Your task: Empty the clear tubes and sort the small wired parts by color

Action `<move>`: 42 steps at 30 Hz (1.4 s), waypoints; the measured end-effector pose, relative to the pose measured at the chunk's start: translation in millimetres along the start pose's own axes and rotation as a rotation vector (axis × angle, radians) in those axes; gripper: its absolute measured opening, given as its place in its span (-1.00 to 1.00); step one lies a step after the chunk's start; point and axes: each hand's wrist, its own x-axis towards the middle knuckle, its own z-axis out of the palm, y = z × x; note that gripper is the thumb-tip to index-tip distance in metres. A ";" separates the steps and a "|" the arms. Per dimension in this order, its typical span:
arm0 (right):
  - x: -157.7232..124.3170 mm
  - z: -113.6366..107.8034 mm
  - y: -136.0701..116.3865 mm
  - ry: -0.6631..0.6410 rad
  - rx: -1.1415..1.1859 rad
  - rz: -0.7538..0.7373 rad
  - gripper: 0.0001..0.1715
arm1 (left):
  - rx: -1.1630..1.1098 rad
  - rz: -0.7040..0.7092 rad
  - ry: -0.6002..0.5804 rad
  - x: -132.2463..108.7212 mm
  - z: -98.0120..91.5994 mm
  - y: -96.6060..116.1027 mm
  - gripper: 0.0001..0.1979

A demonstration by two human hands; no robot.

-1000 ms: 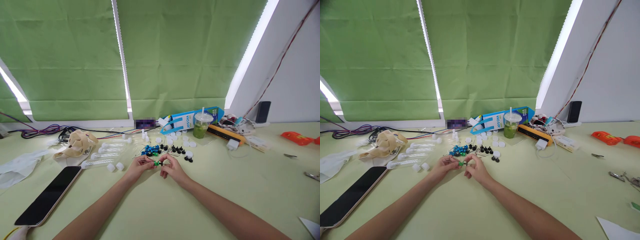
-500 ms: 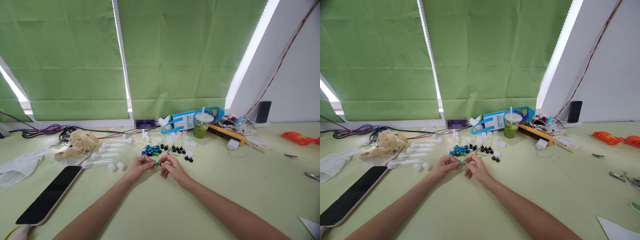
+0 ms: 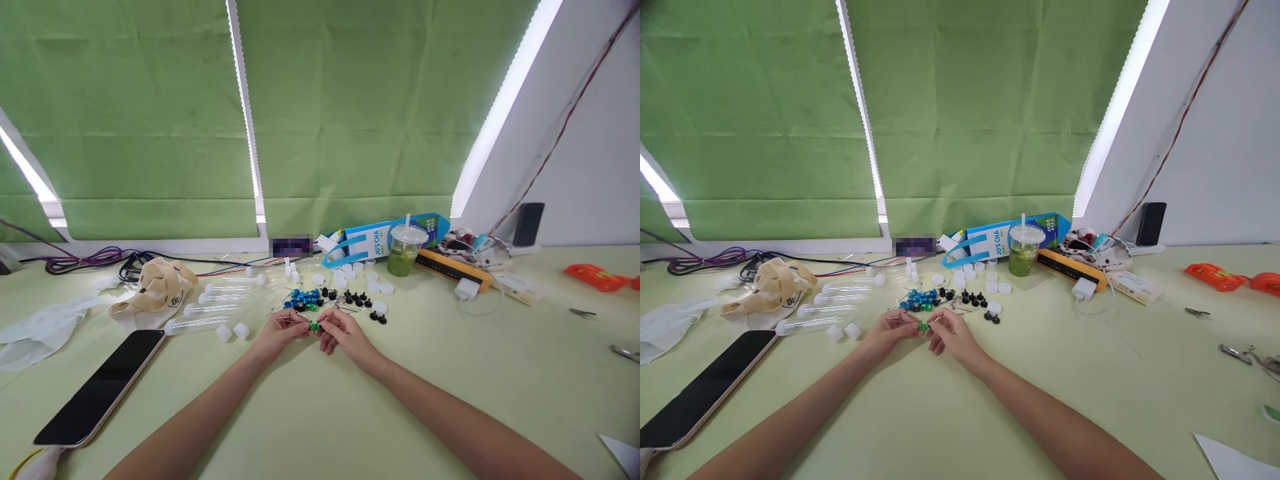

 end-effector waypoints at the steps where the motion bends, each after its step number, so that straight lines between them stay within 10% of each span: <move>1: -0.3 0.3 -0.4 0.010 -0.007 -0.003 -0.77 | 0.001 0.000 0.001 0.0 -0.2 -0.3 -0.83; 42: 1.9 -0.7 5.3 -0.016 -0.020 0.011 -0.69 | 0.014 0.021 0.029 0.9 -0.1 -3.0 -0.81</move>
